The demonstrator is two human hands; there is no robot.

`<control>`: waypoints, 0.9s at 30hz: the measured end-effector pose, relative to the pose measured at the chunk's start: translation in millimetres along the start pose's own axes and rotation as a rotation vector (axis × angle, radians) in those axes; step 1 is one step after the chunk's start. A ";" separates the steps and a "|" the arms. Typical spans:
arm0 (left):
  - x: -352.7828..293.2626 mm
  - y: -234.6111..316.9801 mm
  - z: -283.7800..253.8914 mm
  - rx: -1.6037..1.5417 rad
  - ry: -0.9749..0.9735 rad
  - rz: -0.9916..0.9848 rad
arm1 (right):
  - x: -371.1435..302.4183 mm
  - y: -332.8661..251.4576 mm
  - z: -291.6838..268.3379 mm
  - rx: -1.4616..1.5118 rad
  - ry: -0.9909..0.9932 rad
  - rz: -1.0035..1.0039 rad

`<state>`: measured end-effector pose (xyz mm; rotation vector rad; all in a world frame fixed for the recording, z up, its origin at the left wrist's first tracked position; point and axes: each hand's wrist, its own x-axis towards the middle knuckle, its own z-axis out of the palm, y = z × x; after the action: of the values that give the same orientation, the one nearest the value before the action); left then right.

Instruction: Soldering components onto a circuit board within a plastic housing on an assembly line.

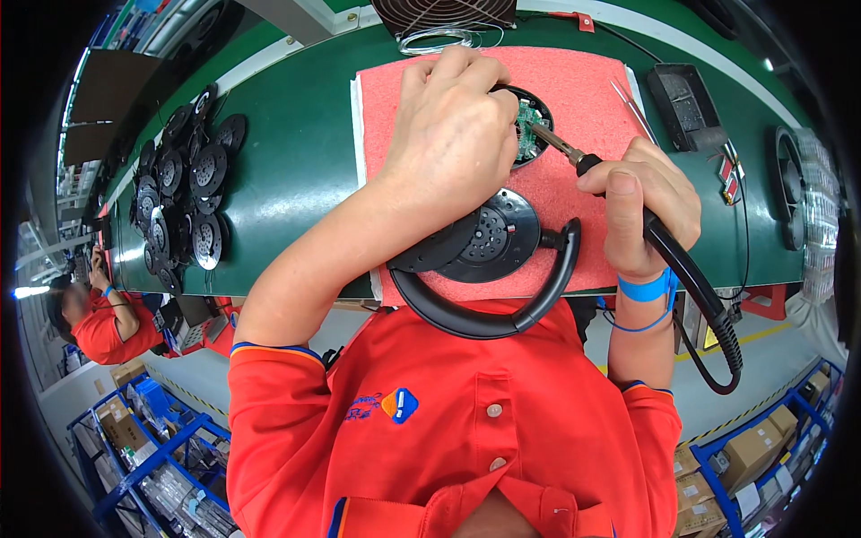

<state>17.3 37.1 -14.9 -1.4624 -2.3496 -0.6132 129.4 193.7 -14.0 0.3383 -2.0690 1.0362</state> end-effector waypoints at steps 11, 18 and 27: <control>3.3 7.9 -6.5 0.098 -0.064 -0.018 | 0.8 -1.0 2.7 -0.007 -0.004 -0.005; 3.1 4.9 -2.7 0.109 -0.006 0.057 | 0.3 -2.9 1.6 -0.017 -0.058 -0.023; 6.3 5.7 -2.6 0.096 -0.012 0.065 | -0.2 -2.7 -6.0 -0.024 0.002 -0.049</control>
<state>19.8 42.9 -8.6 -1.4971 -2.2973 -0.4700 134.1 196.6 -10.4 0.3735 -2.0602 0.9814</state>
